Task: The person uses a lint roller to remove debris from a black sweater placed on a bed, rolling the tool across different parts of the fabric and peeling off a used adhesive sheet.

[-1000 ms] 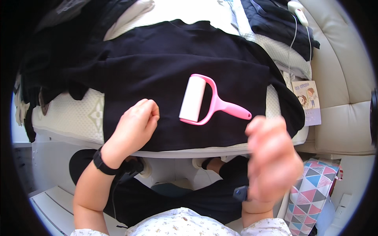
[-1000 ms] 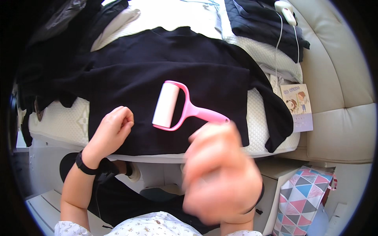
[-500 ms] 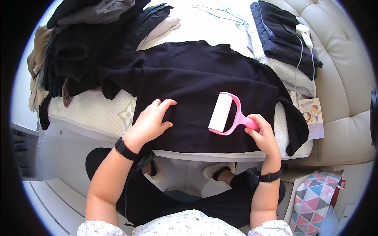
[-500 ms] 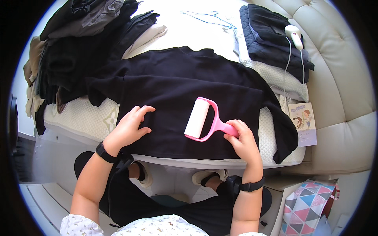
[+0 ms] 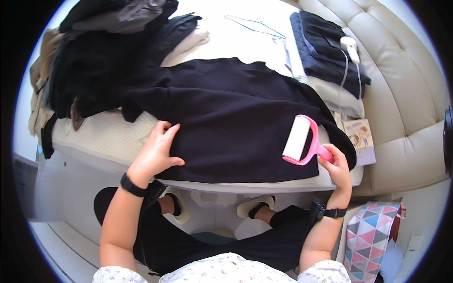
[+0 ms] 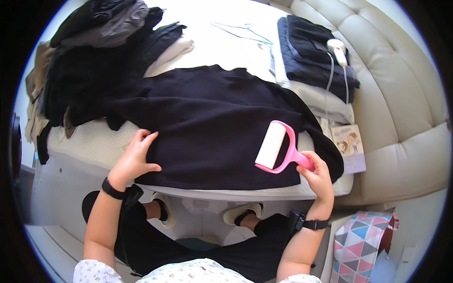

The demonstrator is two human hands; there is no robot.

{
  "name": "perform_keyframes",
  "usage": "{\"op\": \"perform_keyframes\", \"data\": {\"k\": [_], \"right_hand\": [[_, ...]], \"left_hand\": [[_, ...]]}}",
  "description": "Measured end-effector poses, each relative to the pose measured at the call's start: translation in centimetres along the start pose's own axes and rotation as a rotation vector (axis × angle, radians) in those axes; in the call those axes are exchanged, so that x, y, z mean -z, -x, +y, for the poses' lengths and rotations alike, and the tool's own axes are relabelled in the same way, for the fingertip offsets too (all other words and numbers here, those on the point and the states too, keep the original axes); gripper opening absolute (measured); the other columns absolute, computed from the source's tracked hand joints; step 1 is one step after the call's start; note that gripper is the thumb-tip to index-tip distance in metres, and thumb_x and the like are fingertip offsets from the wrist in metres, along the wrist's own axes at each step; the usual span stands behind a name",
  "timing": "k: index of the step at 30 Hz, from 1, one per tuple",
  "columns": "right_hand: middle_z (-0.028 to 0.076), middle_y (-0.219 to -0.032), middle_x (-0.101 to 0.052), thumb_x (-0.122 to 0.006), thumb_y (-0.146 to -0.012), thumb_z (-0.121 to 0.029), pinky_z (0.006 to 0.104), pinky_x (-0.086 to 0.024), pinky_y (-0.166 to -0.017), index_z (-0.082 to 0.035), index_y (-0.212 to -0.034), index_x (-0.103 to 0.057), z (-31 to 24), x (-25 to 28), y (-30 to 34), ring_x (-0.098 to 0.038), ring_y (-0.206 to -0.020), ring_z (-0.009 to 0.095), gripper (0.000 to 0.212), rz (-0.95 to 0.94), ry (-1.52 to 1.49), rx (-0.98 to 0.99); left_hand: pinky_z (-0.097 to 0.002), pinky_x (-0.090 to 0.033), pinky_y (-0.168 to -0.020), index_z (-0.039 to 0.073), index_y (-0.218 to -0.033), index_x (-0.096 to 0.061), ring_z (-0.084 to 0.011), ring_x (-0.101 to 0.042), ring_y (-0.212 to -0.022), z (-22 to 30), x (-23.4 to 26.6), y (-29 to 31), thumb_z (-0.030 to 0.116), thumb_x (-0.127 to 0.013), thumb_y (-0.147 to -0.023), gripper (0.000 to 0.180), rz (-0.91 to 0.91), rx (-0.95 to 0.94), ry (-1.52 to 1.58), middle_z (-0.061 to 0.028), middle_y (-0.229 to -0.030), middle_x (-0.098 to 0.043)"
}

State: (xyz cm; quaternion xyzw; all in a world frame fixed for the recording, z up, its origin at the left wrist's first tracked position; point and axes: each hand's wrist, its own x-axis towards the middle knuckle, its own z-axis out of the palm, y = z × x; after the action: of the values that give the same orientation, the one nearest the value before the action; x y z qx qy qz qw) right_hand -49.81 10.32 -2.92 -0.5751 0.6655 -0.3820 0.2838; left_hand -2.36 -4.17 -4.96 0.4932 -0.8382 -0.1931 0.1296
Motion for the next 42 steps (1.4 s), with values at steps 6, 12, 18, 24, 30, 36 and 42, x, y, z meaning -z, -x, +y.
{"op": "perform_keyframes", "data": {"k": [6, 12, 18, 24, 30, 36, 42], "right_hand": [[0.008, -0.086, -0.062, -0.07, -0.087, -0.011, 0.0294, -0.047, -0.072, -0.003, -0.112, -0.062, -8.4, -8.8, -4.9, -0.058, -0.078, 0.016, 0.027, -0.154, 0.131, 0.236], [0.014, -0.089, -0.065, -0.067, -0.09, -0.037, 0.0461, -0.052, -0.069, -0.008, -0.097, -0.058, -12.4, -21.2, -11.7, -0.066, -0.083, 0.037, 0.031, -0.065, 0.465, 0.412], [0.01, -0.09, -0.066, -0.075, -0.083, -0.027, 0.0449, -0.054, -0.072, -0.012, -0.102, -0.061, -11.2, -23.0, -13.3, -0.067, -0.086, 0.034, 0.028, -0.056, 0.526, 0.496], [0.015, -0.1, -0.072, -0.078, -0.079, -0.019, 0.0379, -0.053, -0.083, -0.007, -0.113, -0.069, -5.5, -11.6, -13.2, -0.069, -0.095, 0.032, 0.037, -0.182, 0.384, 0.245], [0.01, -0.091, -0.071, -0.077, -0.077, -0.011, 0.0306, -0.051, -0.079, -0.001, -0.111, -0.069, 2.9, 3.4, -5.4, -0.066, -0.084, 0.017, 0.037, -0.021, 0.355, 0.011], [0.0, -0.09, -0.067, -0.075, -0.078, -0.006, 0.0257, -0.048, -0.078, 0.002, -0.11, -0.069, 6.0, 10.7, 2.3, -0.059, -0.084, 0.009, 0.033, 0.224, 0.252, -0.112], [0.001, -0.101, -0.067, -0.072, -0.082, -0.001, 0.0252, -0.047, -0.084, 0.004, -0.114, -0.067, 4.3, 10.6, 3.8, -0.059, -0.093, 0.009, 0.033, 0.304, 0.016, -0.034]], "left_hand": [[-0.0362, -0.05, -0.099, 0.002, -0.145, -0.044, -0.0321, -0.052, -0.129, -3.5, 0.7, -1.5, 0.01, -0.086, -0.069, 0.087, -0.094, 0.076, 0.267, -0.0128, -0.159, -0.032], [-0.0433, -0.049, -0.1, 0.0, -0.145, -0.032, -0.0409, -0.057, -0.122, -6.0, -0.3, -2.3, 0.006, -0.082, -0.072, 0.089, -0.039, -0.077, 0.189, -0.0226, -0.149, -0.043], [-0.043, -0.049, -0.098, 0.002, -0.136, -0.033, -0.0412, -0.057, -0.12, -5.7, -0.6, -2.5, 0.008, -0.085, -0.07, 0.085, -0.09, 0.078, 0.184, -0.0222, -0.129, -0.058], [-0.0436, -0.05, -0.094, 0.002, -0.127, -0.037, -0.0405, -0.06, -0.116, -5.5, 0.1, -2.3, 0.008, -0.085, -0.069, 0.075, -0.073, 0.106, 0.147, -0.0228, -0.122, -0.061], [-0.0437, -0.05, -0.093, 0.002, -0.125, -0.038, -0.0413, -0.061, -0.112, -5.0, 0.0, -2.2, 0.009, -0.086, -0.068, 0.074, -0.064, 0.101, 0.108, -0.0212, -0.118, -0.062], [-0.043, -0.049, -0.095, 0.004, -0.121, -0.042, -0.0407, -0.058, -0.117, -4.7, -0.3, -2.2, 0.007, -0.086, -0.066, 0.07, -0.071, 0.076, 0.057, -0.021, -0.129, -0.058], [-0.0405, -0.043, -0.108, 0.005, -0.123, -0.045, -0.0378, -0.044, -0.136, -3.7, 0.5, -2.3, 0.002, -0.086, -0.064, 0.071, -0.058, 0.07, 0.036, -0.0196, -0.152, -0.041]]}}
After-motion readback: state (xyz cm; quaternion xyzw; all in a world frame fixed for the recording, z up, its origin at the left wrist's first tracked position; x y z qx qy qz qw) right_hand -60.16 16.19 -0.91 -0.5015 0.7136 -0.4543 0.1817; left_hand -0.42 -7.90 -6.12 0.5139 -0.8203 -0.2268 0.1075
